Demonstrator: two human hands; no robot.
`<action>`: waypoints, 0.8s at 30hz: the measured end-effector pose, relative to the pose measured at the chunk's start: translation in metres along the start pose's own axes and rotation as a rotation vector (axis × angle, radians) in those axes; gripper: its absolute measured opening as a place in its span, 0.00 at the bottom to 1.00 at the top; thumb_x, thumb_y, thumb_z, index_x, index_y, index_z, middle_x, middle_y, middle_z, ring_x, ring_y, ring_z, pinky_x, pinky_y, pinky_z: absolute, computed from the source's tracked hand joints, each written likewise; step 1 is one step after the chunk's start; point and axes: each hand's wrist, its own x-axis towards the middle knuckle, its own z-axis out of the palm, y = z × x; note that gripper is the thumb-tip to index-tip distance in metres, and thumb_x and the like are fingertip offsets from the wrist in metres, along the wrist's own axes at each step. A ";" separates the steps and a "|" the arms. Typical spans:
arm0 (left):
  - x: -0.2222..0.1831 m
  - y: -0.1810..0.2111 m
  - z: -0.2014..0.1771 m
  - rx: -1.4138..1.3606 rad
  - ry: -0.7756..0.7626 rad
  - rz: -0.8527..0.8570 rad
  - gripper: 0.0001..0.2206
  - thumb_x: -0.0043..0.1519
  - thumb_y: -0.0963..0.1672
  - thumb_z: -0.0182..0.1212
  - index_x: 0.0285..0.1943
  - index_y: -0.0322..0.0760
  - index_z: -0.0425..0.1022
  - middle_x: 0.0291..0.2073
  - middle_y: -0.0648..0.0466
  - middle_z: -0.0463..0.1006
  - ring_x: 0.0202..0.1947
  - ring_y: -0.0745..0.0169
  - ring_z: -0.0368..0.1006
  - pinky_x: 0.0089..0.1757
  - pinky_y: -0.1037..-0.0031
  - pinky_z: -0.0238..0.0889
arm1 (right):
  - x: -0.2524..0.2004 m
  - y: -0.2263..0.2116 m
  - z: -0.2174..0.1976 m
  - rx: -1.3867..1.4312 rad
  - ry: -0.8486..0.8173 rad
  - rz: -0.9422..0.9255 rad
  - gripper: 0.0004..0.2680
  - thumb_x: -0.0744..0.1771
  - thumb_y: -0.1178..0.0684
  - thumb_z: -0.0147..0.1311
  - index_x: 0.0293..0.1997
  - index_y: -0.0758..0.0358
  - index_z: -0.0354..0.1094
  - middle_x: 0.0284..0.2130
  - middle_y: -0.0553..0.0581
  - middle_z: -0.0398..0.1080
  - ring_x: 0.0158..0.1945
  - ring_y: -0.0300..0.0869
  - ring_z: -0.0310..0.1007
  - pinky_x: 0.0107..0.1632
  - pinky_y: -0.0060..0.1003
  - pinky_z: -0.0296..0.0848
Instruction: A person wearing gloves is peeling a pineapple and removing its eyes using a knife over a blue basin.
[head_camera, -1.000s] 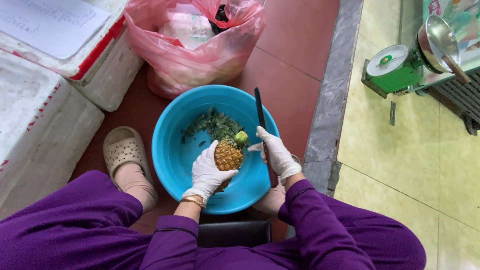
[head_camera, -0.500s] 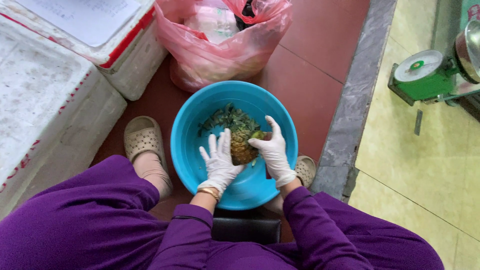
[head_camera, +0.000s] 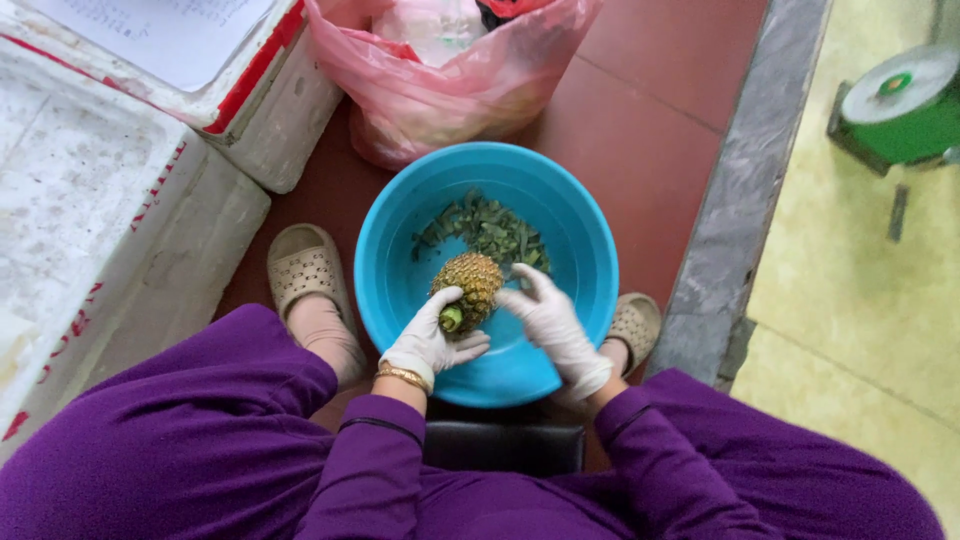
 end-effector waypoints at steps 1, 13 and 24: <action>-0.007 0.001 0.001 -0.077 -0.011 -0.039 0.40 0.56 0.48 0.70 0.75 0.33 0.50 0.70 0.24 0.50 0.72 0.25 0.54 0.58 0.38 0.60 | 0.000 0.001 -0.011 -0.131 0.053 0.056 0.26 0.65 0.38 0.63 0.67 0.61 0.64 0.35 0.68 0.78 0.09 0.39 0.61 0.10 0.31 0.56; 0.035 -0.005 -0.036 0.147 0.184 0.025 0.25 0.53 0.42 0.78 0.56 0.34 0.68 0.45 0.42 0.75 0.36 0.40 0.80 0.31 0.67 0.79 | -0.008 -0.018 -0.047 0.166 0.006 -0.013 0.20 0.70 0.34 0.52 0.46 0.67 0.71 0.22 0.69 0.75 0.07 0.42 0.59 0.11 0.32 0.55; 0.084 0.017 -0.013 0.761 0.476 0.459 0.36 0.44 0.41 0.73 0.62 0.44 0.58 0.29 0.44 0.79 0.16 0.57 0.75 0.17 0.73 0.66 | -0.009 0.002 -0.063 0.080 0.015 0.064 0.23 0.69 0.31 0.50 0.47 0.69 0.71 0.14 0.66 0.68 0.07 0.45 0.57 0.10 0.34 0.54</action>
